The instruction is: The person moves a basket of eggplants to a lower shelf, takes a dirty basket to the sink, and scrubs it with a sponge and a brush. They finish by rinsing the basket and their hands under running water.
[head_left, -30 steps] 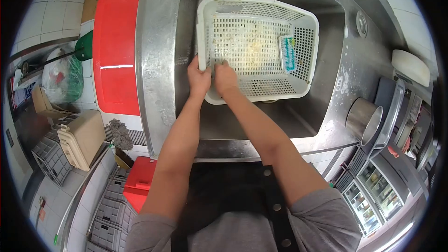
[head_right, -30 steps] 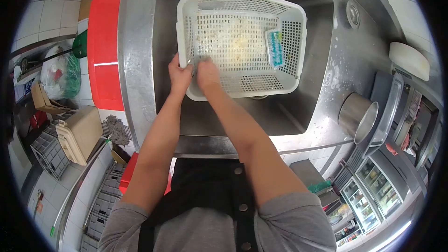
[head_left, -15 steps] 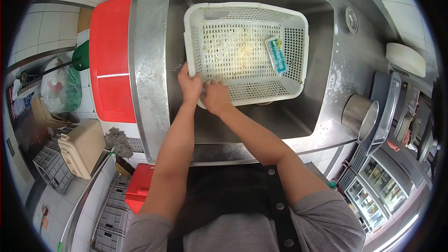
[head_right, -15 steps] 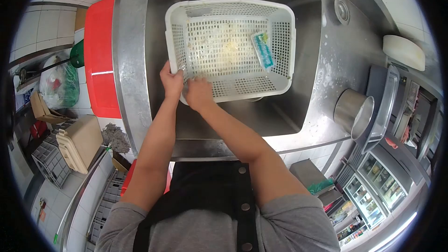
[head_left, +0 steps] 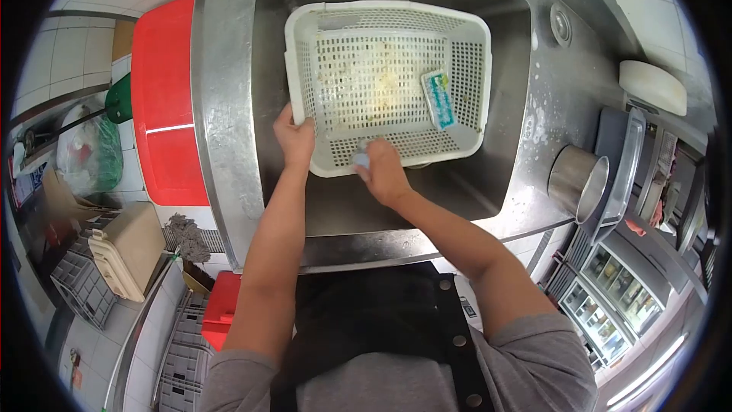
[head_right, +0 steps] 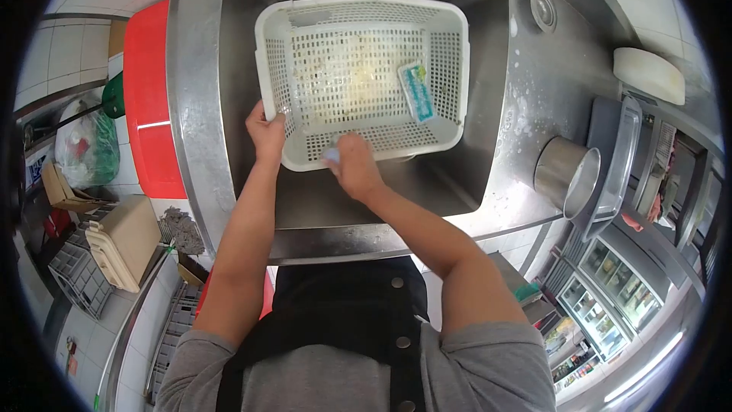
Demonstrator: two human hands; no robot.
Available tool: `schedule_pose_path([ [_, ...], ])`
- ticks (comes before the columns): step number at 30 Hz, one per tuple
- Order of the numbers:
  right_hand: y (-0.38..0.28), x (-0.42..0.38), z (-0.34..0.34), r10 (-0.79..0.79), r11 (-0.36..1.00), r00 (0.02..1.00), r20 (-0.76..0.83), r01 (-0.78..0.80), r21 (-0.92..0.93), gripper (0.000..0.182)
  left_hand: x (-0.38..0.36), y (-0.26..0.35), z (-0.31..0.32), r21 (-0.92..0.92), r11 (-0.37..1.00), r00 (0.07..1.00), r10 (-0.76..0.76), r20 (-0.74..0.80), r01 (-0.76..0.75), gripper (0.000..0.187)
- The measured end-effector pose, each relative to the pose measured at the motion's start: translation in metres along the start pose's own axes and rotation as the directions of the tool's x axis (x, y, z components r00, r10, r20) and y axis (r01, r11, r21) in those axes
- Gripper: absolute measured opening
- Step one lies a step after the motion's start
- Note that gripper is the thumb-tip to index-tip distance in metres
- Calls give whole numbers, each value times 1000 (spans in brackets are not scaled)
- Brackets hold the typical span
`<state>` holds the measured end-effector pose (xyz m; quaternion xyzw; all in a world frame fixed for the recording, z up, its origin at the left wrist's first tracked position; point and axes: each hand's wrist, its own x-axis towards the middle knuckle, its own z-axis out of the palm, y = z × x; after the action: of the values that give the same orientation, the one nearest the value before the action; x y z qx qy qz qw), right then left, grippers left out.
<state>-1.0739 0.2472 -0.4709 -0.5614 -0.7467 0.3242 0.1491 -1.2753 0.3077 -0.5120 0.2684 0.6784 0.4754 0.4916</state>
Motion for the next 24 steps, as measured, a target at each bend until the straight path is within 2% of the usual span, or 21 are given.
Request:
schedule_pose_path([
  [1, 11, 0, -8, 2, 1000, 1000, -8, -2, -1, 20, 2, -1, 0, 0, 1000, 1000, 5, 6, -5, 39],
  [2, 33, -4, -27, -208, 978, 977, 54, 208, 1, 20, 3, -2, 1, -17, 1000, 1000, 19, -17, -20, 39],
  [3, 55, -11, -50, -406, 913, 906, 122, 407, 19, 20, 0, -5, 0, -35, 999, 999, 25, -45, -27, 40],
  [4, 68, -11, -85, -127, 973, 924, 361, 186, -134, 27, 0, -5, 0, -44, 999, 999, 25, -47, -27, 40],
  [5, 120, -21, -101, -27, 981, 907, 420, 106, -165, 45, 2, -3, 1, -25, 999, 998, 37, -50, -39, 33],
  [6, 133, -19, -119, -83, 985, 942, 324, 127, -117, 37, 2, -3, 4, -6, 999, 998, 49, -48, -49, 27],
  [7, 141, -21, -128, 3, 983, 968, 252, 43, -176, 26, 3, -4, 5, -13, 999, 998, 49, -40, -50, 27],
  [9, 130, -25, -119, 29, 976, 975, 218, 19, -215, 21, 6, -7, 4, -12, 999, 999, 33, -36, -33, 40],
  [10, 112, -21, -104, 49, 970, 981, 186, -2, -244, 19, 6, -8, 5, -12, 999, 999, 39, -38, -39, 40],
  [12, 69, -12, -39, -112, 987, 994, 7, 112, -113, 20, 3, -9, 4, 3, 998, 997, 62, -54, -61, 38],
  [13, 39, -1, -12, -51, 998, 995, 88, 53, -23, 22, 0, -10, 3, 7, 998, 996, 62, -57, -62, 38],
  [14, 14, 10, 18, -83, 995, 997, -4, 83, -52, 21, -3, -10, 3, 0, 999, 997, 49, -51, -49, 37],
  [16, -25, 34, 27, 105, 989, 944, 313, -65, -134, 18, -1, -8, 2, 2, 999, 998, 53, -42, -53, 37],
  [17, -21, 36, 24, 103, 990, 945, 309, -66, -128, 18, -3, -9, 2, -10, 999, 998, 40, -46, -40, 36],
  [19, 8, 41, 5, 333, 931, 882, 333, -251, -265, 25, -7, -8, 3, -24, 999, 999, 28, -47, -29, 35],
  [20, 34, 42, -13, 462, 872, 836, 296, -367, -324, 27, -6, -6, 3, -1, 999, 997, 46, -54, -46, 34],
  [22, 101, 27, -57, 545, 767, 778, 313, -312, -560, 31, 0, -3, 4, 8, 997, 995, 78, -64, -78, 33],
  [23, 123, 16, -88, 518, 759, 793, 320, -254, -599, 30, 0, -6, 3, 26, 997, 997, 72, -41, -71, 33],
  [24, 150, 7, -112, 476, 682, 750, 460, 15, -731, 31, 1, -7, 1, 46, 997, 998, 63, -21, -62, 33],
])
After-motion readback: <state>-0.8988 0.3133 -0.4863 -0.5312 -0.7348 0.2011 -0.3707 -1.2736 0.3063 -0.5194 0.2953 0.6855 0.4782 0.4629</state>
